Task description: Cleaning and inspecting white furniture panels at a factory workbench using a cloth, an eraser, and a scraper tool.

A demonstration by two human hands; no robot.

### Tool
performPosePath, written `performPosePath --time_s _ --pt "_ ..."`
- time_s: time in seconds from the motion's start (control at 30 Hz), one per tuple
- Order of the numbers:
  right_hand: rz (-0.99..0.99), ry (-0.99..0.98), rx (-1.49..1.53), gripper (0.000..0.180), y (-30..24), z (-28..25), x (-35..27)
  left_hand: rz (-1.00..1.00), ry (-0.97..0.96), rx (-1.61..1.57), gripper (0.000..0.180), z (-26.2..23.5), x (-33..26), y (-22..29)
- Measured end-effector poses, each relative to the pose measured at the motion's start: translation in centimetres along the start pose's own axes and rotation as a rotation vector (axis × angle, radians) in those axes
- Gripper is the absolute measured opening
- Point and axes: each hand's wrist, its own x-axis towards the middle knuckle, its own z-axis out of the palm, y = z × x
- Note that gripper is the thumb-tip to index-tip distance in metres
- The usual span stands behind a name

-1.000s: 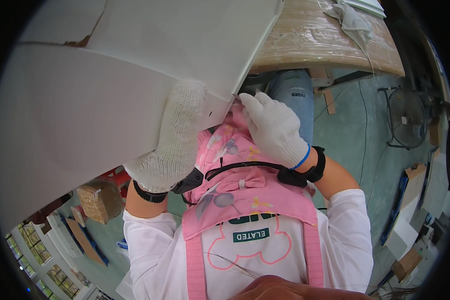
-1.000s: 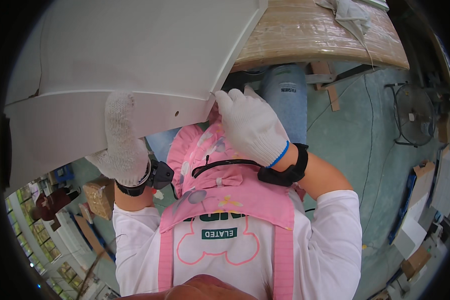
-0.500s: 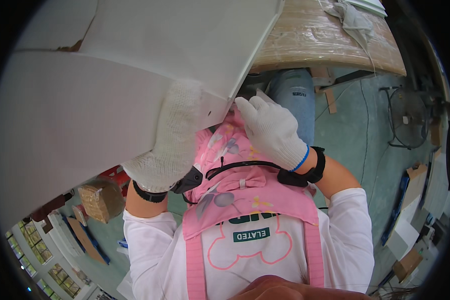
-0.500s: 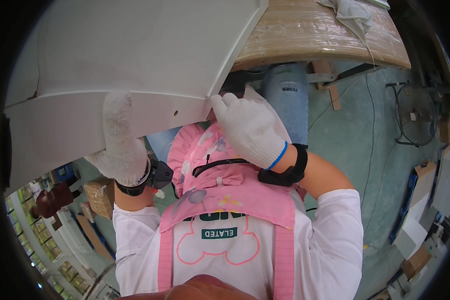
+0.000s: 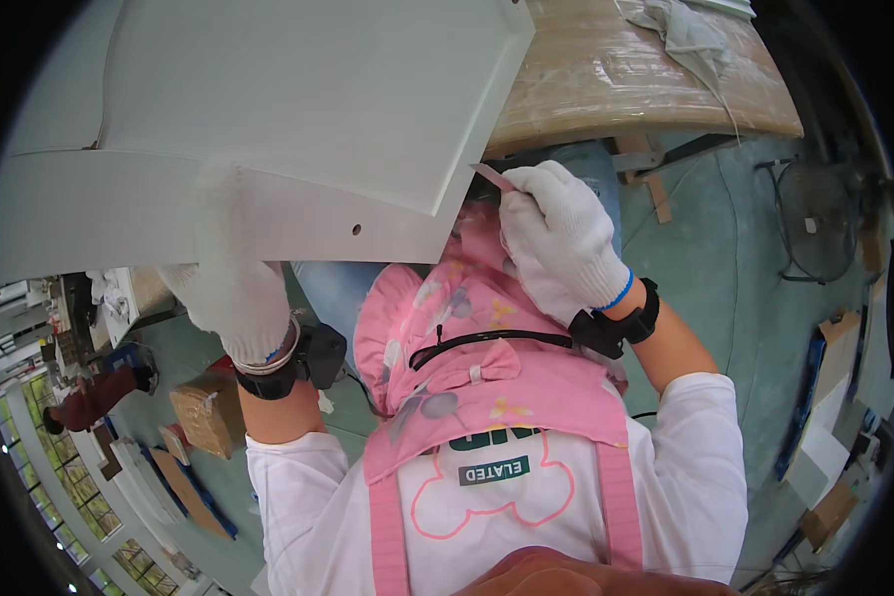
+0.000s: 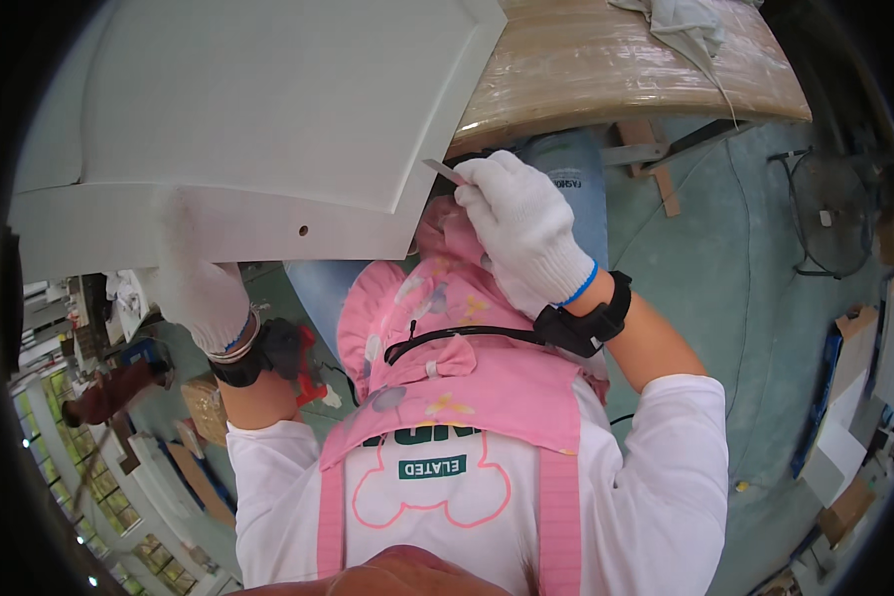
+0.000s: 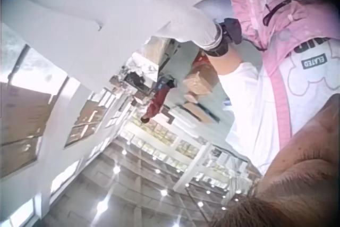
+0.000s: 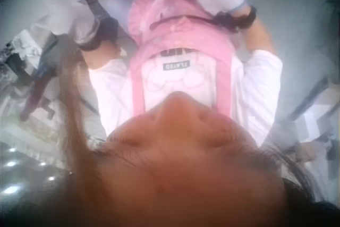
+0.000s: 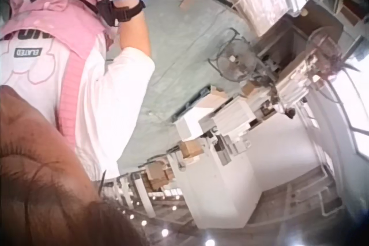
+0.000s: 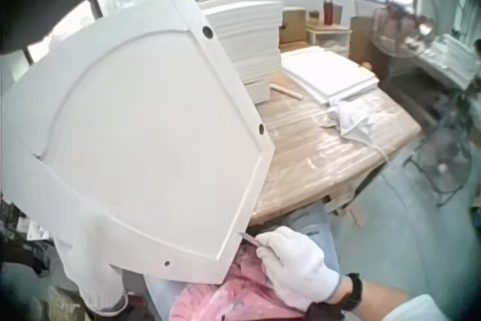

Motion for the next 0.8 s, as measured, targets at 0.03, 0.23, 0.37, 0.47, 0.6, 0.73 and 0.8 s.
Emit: performPosePath --time_s 0.03,0.23,0.37,0.47,0.6,0.73,0.8 --pt "0.002 0.009 0.005 0.016 0.6 0.4 0.1 -0.088 -0.005 -0.133 0.037 0.1 0.5 0.1" --pt "-0.129 0.101 0.059 0.020 3.4 1.8 3.2 0.543 -0.074 0.654 0.036 -1.1 1.3 -0.8" --pt "-0.189 0.043 -0.059 0.028 5.0 3.9 3.5 0.529 -0.101 0.622 0.038 -1.3 1.3 -1.1" --pt "-0.283 -0.115 -0.102 0.038 4.6 4.9 1.3 0.192 -0.051 0.342 0.036 -1.2 1.2 -1.5" --pt "-0.411 -0.113 -0.098 0.041 4.4 3.9 1.6 0.005 0.039 0.162 0.036 -1.4 1.3 -1.8" --pt "-0.199 0.050 -0.056 0.046 4.7 3.4 5.0 -0.008 0.045 -0.011 0.036 -1.2 1.1 -2.8" --pt "-0.320 0.018 -0.084 0.048 5.6 4.7 3.8 -0.214 0.076 -0.232 0.036 -0.3 1.6 -0.8"
